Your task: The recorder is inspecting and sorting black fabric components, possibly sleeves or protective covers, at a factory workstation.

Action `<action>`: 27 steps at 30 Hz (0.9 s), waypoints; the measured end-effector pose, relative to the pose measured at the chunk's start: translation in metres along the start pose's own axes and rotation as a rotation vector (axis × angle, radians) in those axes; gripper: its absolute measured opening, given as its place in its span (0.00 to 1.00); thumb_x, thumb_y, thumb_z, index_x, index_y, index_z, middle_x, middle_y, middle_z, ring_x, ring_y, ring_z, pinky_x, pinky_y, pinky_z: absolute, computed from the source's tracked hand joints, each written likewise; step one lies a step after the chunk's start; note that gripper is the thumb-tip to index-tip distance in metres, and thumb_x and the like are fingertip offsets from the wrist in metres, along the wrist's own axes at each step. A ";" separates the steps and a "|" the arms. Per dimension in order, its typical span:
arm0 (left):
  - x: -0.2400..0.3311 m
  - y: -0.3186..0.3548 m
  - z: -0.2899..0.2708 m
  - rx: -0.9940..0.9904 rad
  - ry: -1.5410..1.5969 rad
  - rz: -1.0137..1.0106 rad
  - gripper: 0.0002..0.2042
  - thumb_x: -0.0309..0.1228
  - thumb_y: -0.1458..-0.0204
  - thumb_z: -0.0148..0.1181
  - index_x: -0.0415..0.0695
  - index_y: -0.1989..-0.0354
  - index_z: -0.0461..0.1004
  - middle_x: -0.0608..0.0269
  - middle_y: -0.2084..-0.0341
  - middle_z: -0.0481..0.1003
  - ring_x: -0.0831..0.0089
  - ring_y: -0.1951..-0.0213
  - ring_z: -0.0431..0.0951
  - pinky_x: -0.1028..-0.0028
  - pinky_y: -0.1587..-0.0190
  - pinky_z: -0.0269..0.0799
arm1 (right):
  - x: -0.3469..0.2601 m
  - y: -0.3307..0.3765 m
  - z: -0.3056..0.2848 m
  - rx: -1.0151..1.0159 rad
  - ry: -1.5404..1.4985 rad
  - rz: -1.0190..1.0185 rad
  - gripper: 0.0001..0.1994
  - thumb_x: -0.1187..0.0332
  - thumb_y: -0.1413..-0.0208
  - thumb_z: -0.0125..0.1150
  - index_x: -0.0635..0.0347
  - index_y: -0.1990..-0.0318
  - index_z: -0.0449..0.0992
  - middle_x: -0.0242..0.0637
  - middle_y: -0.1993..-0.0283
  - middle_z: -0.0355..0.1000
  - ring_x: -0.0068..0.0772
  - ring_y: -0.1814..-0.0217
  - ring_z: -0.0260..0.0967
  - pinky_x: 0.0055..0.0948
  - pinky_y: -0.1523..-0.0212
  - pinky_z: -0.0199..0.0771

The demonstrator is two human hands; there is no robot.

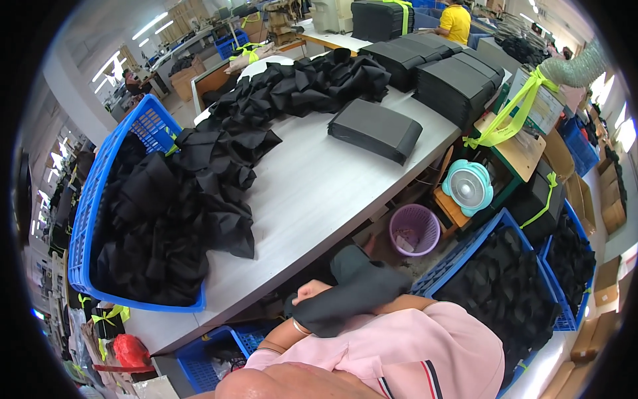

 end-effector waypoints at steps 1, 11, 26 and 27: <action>0.008 0.002 0.000 0.009 -0.035 0.039 0.16 0.24 0.40 0.55 0.37 0.44 0.70 0.58 0.49 0.75 0.72 0.52 0.77 0.73 0.48 0.75 | 0.006 0.002 0.000 -0.061 0.047 0.065 0.13 0.64 0.41 0.66 0.62 0.74 0.77 0.20 0.76 0.69 0.12 0.70 0.64 0.21 0.71 0.65; 0.079 0.028 -0.027 0.243 -0.154 0.348 0.20 0.23 0.42 0.56 0.37 0.40 0.67 0.55 0.45 0.72 0.71 0.48 0.75 0.71 0.45 0.72 | 0.032 0.010 -0.025 0.314 -0.257 0.009 0.08 0.66 0.36 0.58 0.63 0.61 0.76 0.28 0.68 0.72 0.17 0.66 0.69 0.23 0.65 0.70; 0.110 0.012 0.004 0.333 -0.682 0.703 0.26 0.21 0.44 0.57 0.36 0.35 0.62 0.52 0.38 0.67 0.69 0.42 0.72 0.69 0.39 0.67 | -0.087 0.075 -0.091 0.936 0.123 -0.414 0.04 0.72 0.39 0.58 0.64 0.61 0.75 0.27 0.62 0.70 0.19 0.60 0.66 0.20 0.56 0.67; 0.113 0.012 0.008 0.377 -0.866 0.712 0.26 0.21 0.44 0.57 0.36 0.35 0.62 0.51 0.38 0.67 0.68 0.41 0.71 0.69 0.39 0.67 | -0.092 0.077 -0.091 0.828 0.044 -0.246 0.03 0.74 0.40 0.58 0.64 0.63 0.75 0.26 0.63 0.69 0.18 0.59 0.65 0.20 0.56 0.67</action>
Point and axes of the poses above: each hand's wrist, its own y-axis away from the middle knuckle, its own z-axis out of the palm, x = y × z, the point moved 1 cm from there along -y, towards the middle knuckle
